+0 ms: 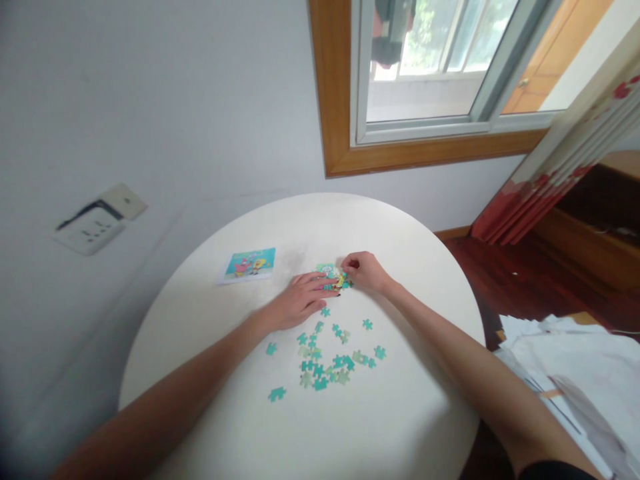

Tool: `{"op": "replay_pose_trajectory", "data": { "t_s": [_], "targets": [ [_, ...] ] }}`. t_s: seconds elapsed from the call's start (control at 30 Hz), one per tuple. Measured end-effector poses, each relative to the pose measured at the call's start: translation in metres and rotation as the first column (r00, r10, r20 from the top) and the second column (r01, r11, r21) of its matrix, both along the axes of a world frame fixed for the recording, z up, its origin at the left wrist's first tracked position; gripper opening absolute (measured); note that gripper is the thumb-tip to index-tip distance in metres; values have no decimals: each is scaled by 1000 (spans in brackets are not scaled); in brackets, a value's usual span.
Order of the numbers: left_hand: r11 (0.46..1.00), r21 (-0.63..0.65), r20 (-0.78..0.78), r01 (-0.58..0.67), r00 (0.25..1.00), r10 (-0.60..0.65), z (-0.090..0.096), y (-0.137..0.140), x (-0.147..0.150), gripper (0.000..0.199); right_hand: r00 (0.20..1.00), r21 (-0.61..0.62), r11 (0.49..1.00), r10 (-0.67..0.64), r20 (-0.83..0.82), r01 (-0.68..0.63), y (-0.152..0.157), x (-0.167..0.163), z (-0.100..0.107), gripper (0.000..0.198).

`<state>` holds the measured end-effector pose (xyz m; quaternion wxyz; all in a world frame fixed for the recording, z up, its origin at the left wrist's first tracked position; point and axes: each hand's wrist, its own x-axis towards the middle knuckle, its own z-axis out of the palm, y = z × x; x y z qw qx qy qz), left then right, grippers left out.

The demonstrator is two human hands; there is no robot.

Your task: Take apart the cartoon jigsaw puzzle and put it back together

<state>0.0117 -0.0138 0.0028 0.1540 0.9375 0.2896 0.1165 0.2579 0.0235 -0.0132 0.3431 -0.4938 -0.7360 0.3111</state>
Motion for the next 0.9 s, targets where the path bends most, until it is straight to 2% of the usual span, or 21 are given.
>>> {"op": "replay_pose_trajectory", "data": {
  "t_s": [0.5, 0.77, 0.9],
  "targets": [
    [1000, -16, 0, -13, 1000, 13, 1, -1, 1, 34, 999, 3, 1000, -21, 38, 21, 11, -4, -11, 17],
    [1000, -13, 3, -7, 1000, 7, 0, 0, 1, 36, 970, 127, 990, -95, 226, 67, 5, -7, -7, 14],
    [1000, -17, 18, -7, 1000, 7, 0, 0, 1, 36, 959, 103, 990, -121, 257, 97, 4, -9, -5, 15]
  ]
}}
